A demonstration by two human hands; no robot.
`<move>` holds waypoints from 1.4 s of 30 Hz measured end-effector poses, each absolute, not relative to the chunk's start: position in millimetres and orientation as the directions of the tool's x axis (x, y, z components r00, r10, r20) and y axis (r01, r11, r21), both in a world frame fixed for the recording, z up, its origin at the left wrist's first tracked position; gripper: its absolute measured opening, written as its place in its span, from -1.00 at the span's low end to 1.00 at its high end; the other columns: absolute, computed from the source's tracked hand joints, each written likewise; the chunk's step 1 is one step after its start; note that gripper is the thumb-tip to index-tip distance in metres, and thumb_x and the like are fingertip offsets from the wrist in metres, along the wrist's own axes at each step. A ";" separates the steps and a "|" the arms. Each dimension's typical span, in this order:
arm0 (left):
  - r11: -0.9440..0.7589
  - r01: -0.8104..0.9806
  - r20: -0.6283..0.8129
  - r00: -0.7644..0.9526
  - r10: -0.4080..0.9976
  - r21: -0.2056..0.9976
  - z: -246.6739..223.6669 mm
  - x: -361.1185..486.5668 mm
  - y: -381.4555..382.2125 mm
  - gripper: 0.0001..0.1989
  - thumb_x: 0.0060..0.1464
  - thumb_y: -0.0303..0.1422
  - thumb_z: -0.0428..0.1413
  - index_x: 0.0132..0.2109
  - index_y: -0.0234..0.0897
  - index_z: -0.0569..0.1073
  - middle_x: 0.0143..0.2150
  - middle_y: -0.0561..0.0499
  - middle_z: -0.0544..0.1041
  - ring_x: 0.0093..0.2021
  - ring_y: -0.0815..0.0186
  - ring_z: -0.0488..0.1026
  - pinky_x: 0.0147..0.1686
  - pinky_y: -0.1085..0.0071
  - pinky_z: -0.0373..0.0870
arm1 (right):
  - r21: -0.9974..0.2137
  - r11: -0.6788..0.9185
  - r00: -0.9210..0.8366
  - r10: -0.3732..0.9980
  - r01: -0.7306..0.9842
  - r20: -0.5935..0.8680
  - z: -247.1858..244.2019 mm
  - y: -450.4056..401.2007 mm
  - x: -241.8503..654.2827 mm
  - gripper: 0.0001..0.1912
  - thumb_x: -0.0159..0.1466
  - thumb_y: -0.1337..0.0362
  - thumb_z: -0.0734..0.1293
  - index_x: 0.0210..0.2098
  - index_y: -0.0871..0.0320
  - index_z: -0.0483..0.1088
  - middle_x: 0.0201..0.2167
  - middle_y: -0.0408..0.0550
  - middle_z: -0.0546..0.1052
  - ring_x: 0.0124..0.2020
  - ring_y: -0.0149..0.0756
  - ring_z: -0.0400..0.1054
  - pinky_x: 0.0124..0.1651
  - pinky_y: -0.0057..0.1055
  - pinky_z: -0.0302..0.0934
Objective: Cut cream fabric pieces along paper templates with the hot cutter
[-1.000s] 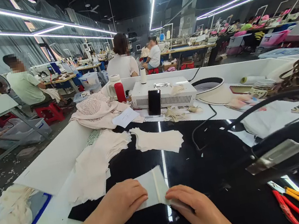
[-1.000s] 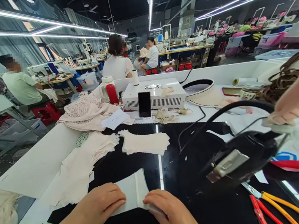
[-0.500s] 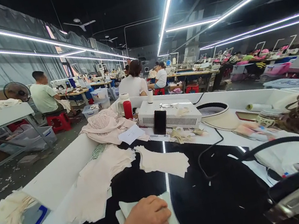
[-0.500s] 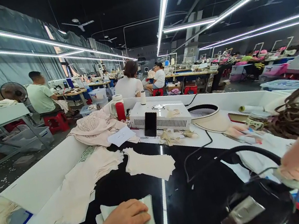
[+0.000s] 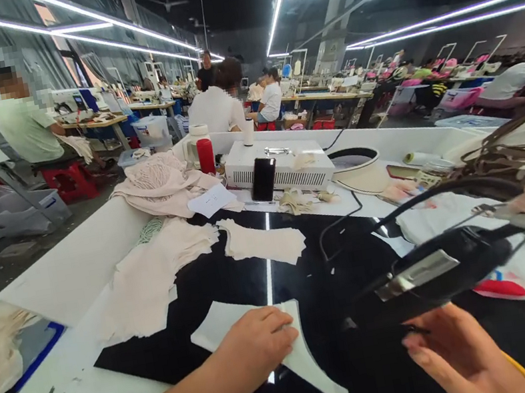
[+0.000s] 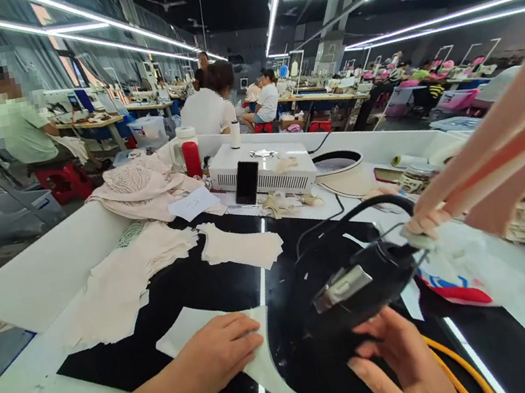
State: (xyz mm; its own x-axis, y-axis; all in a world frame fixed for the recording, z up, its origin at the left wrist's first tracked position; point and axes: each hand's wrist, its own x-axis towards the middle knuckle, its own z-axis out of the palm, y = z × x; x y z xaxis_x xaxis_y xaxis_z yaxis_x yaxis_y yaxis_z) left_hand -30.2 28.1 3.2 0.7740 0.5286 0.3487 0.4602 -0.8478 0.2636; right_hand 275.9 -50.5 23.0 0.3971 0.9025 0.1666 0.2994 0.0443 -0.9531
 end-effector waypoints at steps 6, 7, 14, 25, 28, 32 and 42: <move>-0.864 0.398 0.366 0.789 0.493 0.307 0.9 -27.6 21.1 -0.83 0.37 -0.53 0.09 0.04 -0.29 0.48 0.09 -0.07 0.58 0.13 0.15 0.53 0.18 0.21 0.48 | -0.897 0.407 0.325 0.836 0.173 0.442 73.8 -9.3 224.0 -0.13 0.03 0.07 0.69 0.26 -0.05 0.37 0.22 0.04 0.51 0.18 -0.07 0.47 0.16 -0.21 0.44; -0.861 0.396 0.362 0.789 0.497 0.319 2.8 -27.5 21.2 -0.84 0.37 -0.53 0.09 0.03 -0.29 0.48 0.08 -0.06 0.58 0.12 0.16 0.53 0.16 0.22 0.49 | -0.876 0.457 0.311 0.819 0.154 0.482 80.3 -3.2 214.2 -0.14 0.06 0.10 0.67 0.29 -0.08 0.34 0.17 0.02 0.54 0.10 -0.11 0.52 0.10 -0.21 0.47; -0.709 0.572 0.183 0.711 0.679 0.412 29.6 -10.7 42.9 -0.90 0.39 -0.48 0.12 -0.11 -0.28 0.54 -0.12 -0.01 0.55 -0.07 0.20 0.50 -0.04 0.24 0.47 | -0.790 0.610 0.416 0.705 0.056 0.574 88.2 22.4 175.7 -0.28 0.21 0.41 0.55 0.27 -0.13 0.31 -0.18 -0.21 0.57 -0.35 -0.39 0.49 -0.28 -0.39 0.47; -0.535 0.651 0.057 0.606 0.794 0.538 17.8 8.0 59.5 -0.89 0.25 -0.42 0.31 -0.17 -0.24 0.50 -0.13 0.05 0.49 -0.08 0.22 0.43 -0.09 0.30 0.35 | -0.740 0.668 0.375 0.706 -0.074 0.600 66.4 46.4 169.2 -0.40 0.28 0.30 0.51 0.24 -0.07 0.29 -0.27 -0.20 0.54 -0.45 -0.40 0.44 -0.44 -0.43 0.40; -0.519 0.634 0.062 0.598 0.799 0.573 16.4 6.4 59.9 -0.89 0.26 -0.44 0.29 -0.20 -0.22 0.49 -0.15 0.09 0.49 -0.09 0.27 0.42 -0.10 0.34 0.33 | -0.730 0.676 0.372 0.706 -0.098 0.603 60.5 49.9 169.0 -0.40 0.28 0.24 0.51 0.24 -0.06 0.28 -0.28 -0.19 0.53 -0.46 -0.39 0.43 -0.46 -0.42 0.40; -0.512 0.602 0.080 0.597 0.798 0.613 14.8 5.6 61.1 -0.87 0.25 -0.50 0.27 -0.21 -0.22 0.48 -0.17 0.10 0.49 -0.11 0.26 0.41 -0.10 0.33 0.31 | -0.740 0.655 0.353 0.735 -0.150 0.579 56.8 52.3 168.3 -0.42 0.29 0.23 0.51 0.22 -0.06 0.29 -0.28 -0.19 0.52 -0.46 -0.38 0.43 -0.44 -0.38 0.42; -0.419 0.558 0.052 0.556 0.830 0.716 16.7 4.5 60.7 -0.82 0.18 -0.57 0.27 -0.20 -0.20 0.47 -0.23 0.14 0.53 -0.16 0.26 0.42 -0.15 0.34 0.28 | -0.713 0.656 0.340 0.748 -0.248 0.570 55.8 54.3 167.6 -0.44 0.28 0.16 0.52 0.20 -0.06 0.31 -0.30 -0.18 0.50 -0.43 -0.35 0.41 -0.41 -0.33 0.46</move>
